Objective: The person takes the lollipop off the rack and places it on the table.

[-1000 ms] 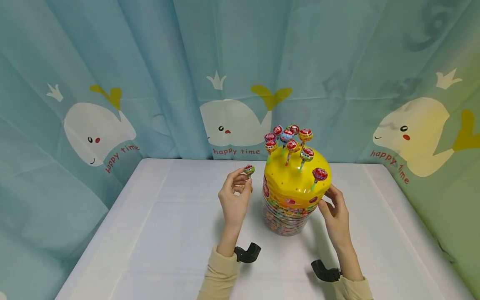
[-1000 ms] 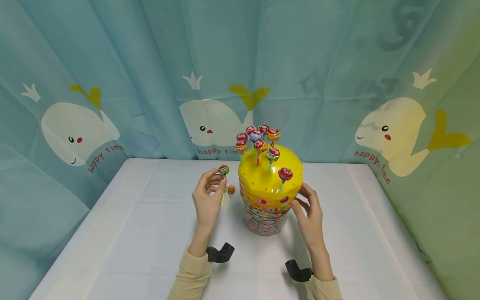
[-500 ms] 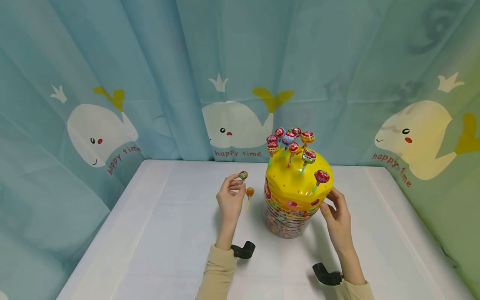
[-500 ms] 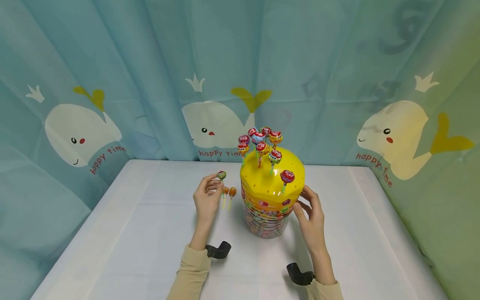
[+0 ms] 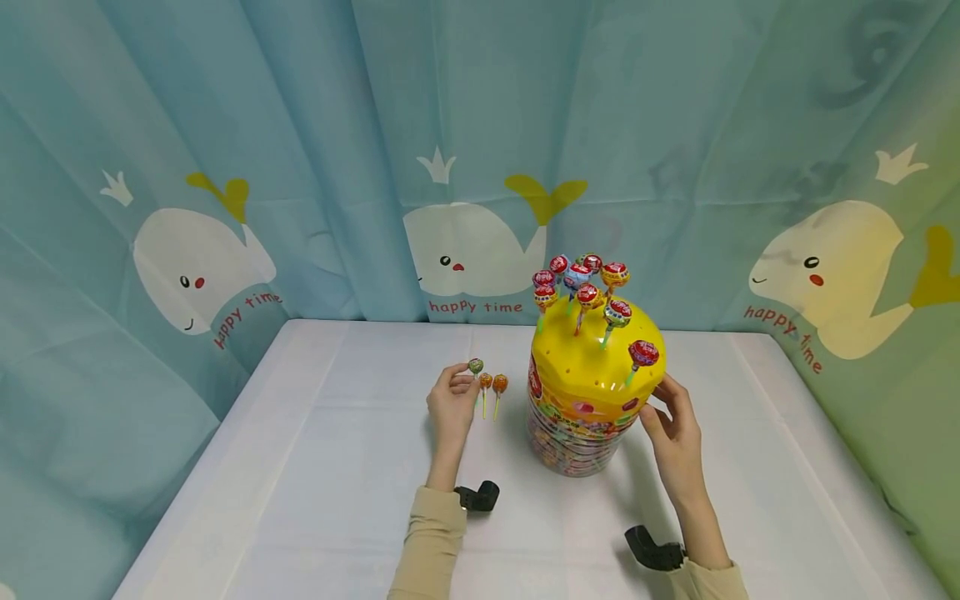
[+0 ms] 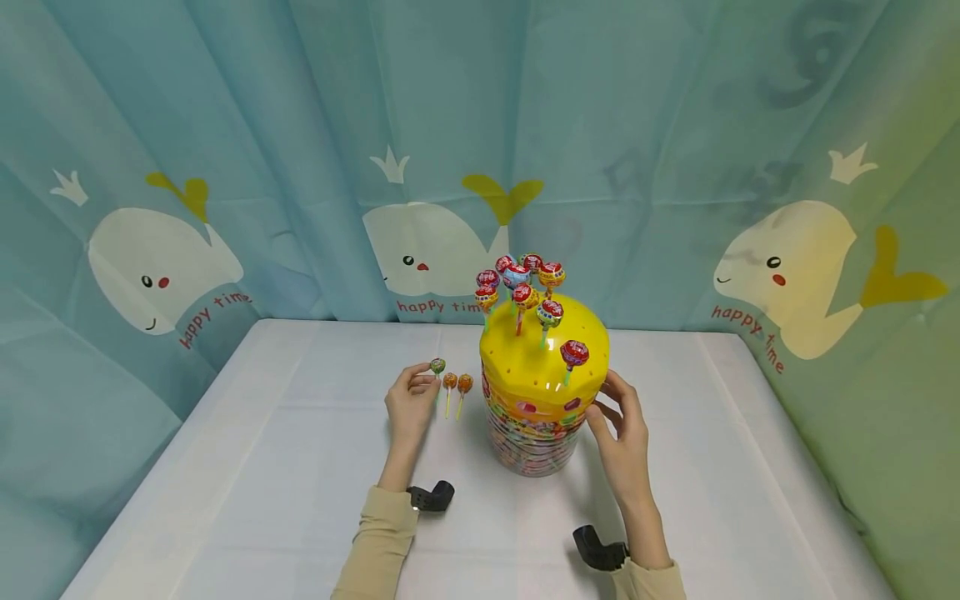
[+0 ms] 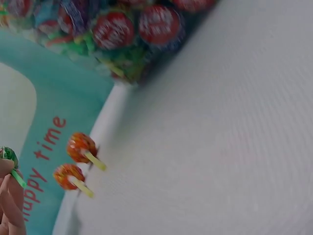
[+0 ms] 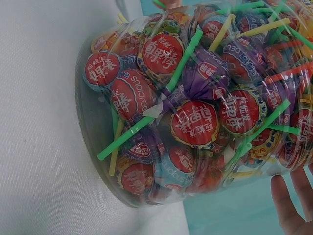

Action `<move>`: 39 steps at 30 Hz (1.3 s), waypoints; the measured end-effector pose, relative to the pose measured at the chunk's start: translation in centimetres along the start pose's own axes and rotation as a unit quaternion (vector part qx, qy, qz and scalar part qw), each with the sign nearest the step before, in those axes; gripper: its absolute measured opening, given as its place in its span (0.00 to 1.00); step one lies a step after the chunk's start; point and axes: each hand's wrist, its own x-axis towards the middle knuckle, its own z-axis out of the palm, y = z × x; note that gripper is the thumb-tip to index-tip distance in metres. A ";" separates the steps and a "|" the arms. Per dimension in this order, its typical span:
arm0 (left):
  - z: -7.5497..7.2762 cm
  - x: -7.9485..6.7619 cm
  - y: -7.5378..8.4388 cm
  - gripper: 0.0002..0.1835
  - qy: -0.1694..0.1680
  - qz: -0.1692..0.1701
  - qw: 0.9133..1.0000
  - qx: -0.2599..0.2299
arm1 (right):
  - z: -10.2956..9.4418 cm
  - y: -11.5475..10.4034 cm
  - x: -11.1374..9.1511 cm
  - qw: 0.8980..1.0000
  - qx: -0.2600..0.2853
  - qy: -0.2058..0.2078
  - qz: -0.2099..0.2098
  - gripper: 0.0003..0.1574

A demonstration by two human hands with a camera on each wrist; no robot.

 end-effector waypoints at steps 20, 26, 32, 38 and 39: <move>-0.1 0.6 -2.4 0.14 -0.016 -0.063 0.995 0.073 | 0.0 0.0 0.0 1.000 -0.008 0.000 0.015 0.29; -0.1 0.6 -2.5 0.14 -0.017 -0.059 0.995 0.083 | 0.0 0.1 0.0 1.000 -0.008 0.001 0.011 0.30; 0.0 0.6 -2.5 0.13 -0.010 -0.040 0.993 0.114 | 0.0 0.0 0.0 1.000 -0.016 0.001 0.011 0.30; 0.1 0.5 -2.6 0.13 -0.004 -0.037 0.992 0.124 | 0.0 0.0 0.0 1.000 -0.016 0.002 0.015 0.30; 0.1 0.5 -2.6 0.12 -0.004 -0.036 0.992 0.124 | 0.0 0.0 0.0 1.000 -0.016 0.002 0.016 0.30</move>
